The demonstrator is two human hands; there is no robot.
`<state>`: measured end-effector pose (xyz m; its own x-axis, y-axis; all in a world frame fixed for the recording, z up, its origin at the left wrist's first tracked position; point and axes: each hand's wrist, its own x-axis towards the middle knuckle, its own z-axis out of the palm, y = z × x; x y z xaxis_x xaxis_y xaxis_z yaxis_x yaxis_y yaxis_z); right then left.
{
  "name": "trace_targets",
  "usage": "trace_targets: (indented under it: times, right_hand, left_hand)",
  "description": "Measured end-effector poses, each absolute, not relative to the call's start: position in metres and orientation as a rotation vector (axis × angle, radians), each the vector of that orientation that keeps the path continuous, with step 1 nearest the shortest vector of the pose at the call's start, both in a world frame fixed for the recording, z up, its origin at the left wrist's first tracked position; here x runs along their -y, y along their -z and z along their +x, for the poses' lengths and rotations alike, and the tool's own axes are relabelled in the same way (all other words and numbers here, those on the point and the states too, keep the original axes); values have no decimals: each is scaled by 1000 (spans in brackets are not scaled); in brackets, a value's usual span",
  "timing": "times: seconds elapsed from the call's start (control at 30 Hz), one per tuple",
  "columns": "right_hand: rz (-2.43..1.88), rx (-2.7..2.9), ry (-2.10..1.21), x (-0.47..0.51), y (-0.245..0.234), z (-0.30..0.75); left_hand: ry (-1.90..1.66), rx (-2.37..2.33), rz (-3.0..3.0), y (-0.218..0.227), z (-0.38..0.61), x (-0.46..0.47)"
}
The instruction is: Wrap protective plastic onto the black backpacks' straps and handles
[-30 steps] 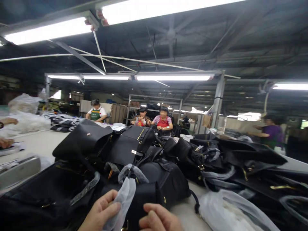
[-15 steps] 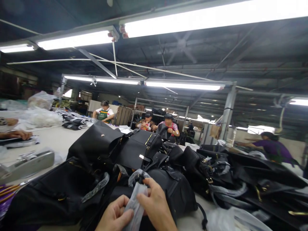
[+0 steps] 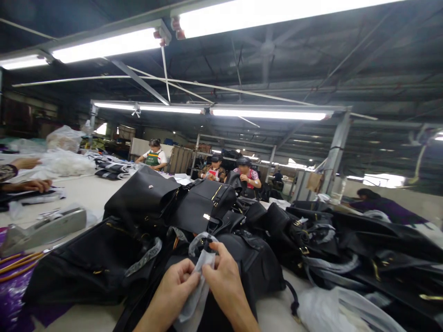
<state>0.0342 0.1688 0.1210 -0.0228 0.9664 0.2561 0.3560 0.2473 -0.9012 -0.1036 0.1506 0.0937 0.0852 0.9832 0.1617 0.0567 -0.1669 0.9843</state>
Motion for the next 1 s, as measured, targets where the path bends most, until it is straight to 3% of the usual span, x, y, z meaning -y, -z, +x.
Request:
trace_targets:
  times: [0.4, 0.73, 1.0]
  right_hand:
    - [-1216, 1380, -1162, -175, -115, 39]
    - [-1219, 1317, -1171, -171, -121, 35]
    - [-786, 1205, -1703, -149, -133, 54]
  left_hand:
    - [-1292, -1235, 1614, -90, -101, -141]
    - [-1223, -1120, 1794, -97, -113, -132]
    - [-1286, -886, 1367, -73, -111, -150]
